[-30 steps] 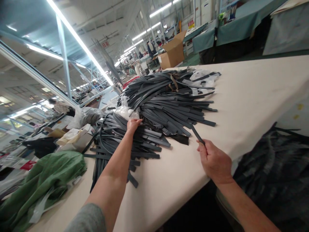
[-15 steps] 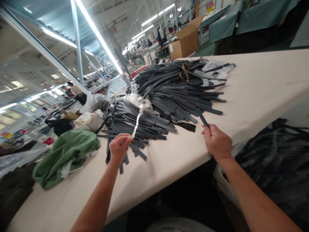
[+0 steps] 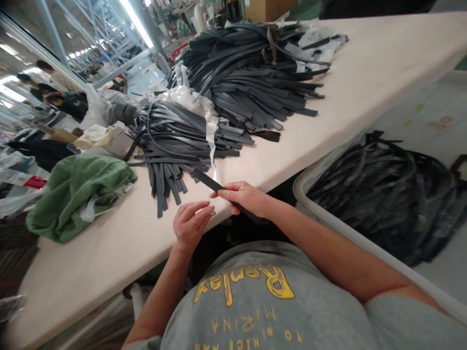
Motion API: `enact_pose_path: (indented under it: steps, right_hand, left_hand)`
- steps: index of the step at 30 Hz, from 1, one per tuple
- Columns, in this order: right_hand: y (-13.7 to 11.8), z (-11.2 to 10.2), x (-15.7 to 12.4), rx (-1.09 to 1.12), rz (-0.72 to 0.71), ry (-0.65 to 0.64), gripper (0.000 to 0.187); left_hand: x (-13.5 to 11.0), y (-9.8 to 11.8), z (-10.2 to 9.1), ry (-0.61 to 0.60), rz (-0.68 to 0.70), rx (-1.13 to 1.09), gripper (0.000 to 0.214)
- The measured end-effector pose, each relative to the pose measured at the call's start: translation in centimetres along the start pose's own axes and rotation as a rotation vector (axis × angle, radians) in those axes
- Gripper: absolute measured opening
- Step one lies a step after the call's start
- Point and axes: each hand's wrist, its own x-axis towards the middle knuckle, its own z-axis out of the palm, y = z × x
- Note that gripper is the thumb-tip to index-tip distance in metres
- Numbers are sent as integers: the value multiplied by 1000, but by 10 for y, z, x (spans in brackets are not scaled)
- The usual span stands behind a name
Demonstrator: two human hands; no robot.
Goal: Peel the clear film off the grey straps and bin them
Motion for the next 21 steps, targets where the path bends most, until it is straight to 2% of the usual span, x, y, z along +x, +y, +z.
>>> enact_pose_path:
  steps: [3, 6, 8, 10, 12, 15, 19, 21]
  right_hand:
    - [-4, 0, 10, -103, -67, 90, 38]
    - [-7, -5, 7, -270, -161, 167, 36]
    - [-7, -8, 1, -376, -203, 172, 37]
    - [-8, -8, -5, -454, -236, 157, 36]
    - [-7, -8, -9, -523, -273, 136, 34]
    - [-5, -9, -13, -589, -317, 125, 32]
    - [-3, -15, -19, -554, -294, 175, 33]
    - [-2, -21, -28, -543, -285, 256, 35]
  left_hand:
    - [-5, 13, 0, 10, -73, -96, 15]
    - [-10, 23, 2, 65, -269, -288, 34]
    - [-9, 27, 4, -13, -461, -456, 41]
    - [-3, 28, 7, -154, -628, -590, 39]
    - [6, 30, 12, -275, -733, -672, 34]
    - [16, 31, 22, -391, -829, -804, 31]
    - [21, 35, 37, -467, -942, -996, 34]
    - [23, 37, 44, -418, -980, -1090, 36]
